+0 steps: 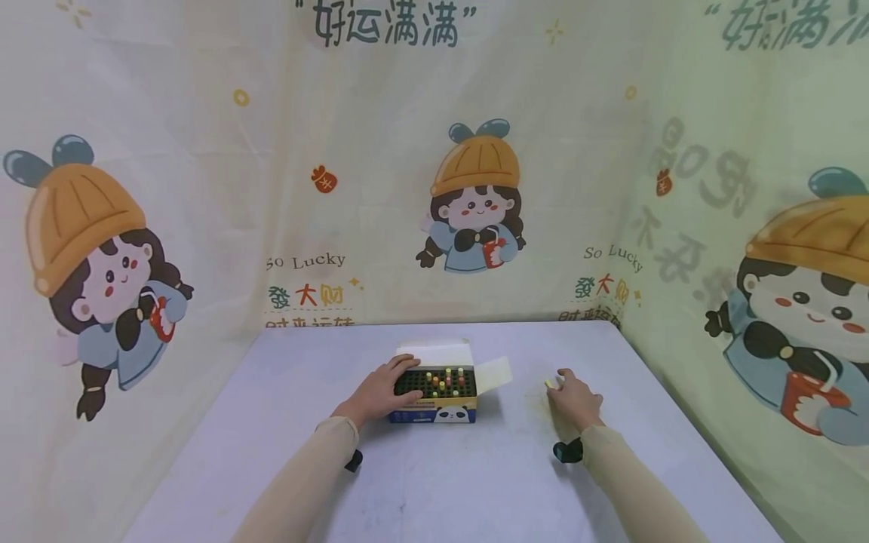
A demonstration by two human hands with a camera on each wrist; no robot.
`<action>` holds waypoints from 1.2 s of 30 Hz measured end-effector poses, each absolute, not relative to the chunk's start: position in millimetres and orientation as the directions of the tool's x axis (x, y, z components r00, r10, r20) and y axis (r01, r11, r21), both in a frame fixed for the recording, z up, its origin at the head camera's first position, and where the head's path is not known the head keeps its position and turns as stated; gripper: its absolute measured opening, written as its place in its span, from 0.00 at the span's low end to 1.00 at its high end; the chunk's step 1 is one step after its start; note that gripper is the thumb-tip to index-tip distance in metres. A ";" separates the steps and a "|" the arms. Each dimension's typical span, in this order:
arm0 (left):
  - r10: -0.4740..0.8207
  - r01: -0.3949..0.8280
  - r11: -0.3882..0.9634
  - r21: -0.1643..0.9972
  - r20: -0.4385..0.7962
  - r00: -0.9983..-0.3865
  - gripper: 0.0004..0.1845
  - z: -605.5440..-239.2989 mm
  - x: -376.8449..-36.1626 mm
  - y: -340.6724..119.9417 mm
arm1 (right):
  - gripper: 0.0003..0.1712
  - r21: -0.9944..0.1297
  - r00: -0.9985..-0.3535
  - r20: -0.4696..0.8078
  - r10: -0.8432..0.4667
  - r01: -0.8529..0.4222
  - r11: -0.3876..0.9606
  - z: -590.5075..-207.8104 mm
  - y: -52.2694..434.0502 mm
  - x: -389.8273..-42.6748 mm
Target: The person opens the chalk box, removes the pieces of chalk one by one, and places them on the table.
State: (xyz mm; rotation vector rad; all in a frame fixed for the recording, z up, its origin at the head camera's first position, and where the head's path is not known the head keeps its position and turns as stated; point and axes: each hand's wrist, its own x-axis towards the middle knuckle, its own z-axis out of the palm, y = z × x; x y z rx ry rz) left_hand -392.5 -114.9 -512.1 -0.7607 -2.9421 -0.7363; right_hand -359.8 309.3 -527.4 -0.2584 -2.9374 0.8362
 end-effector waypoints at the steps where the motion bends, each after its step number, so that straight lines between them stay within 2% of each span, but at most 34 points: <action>1: 0.454 0.459 0.772 0.439 0.125 -0.882 0.43 -512.2 -392.3 -115.0 | 0.37 -0.528 -0.983 0.027 0.183 0.141 0.837 -527.0 308.8 -359.7; 11: 0.450 0.460 0.777 0.429 0.132 -0.883 0.43 -513.0 -394.3 -113.7 | 0.36 -0.517 -0.983 0.017 0.180 0.146 0.843 -528.5 312.8 -363.4; 18: 0.447 0.458 0.772 0.440 0.136 -0.884 0.43 -514.0 -394.3 -114.2 | 0.32 -0.533 -0.970 0.040 0.239 0.181 0.826 -512.1 303.5 -361.9; 28: 0.432 0.446 0.786 0.427 0.137 -0.891 0.43 -515.9 -395.3 -115.1 | 0.25 -0.606 -0.928 0.260 0.266 0.058 0.794 -473.8 262.6 -378.1; 36: 0.439 0.456 0.780 0.429 0.144 -0.887 0.44 -518.8 -398.5 -114.8 | 0.17 -0.568 -0.885 0.425 0.189 -0.098 0.817 -447.3 220.8 -376.7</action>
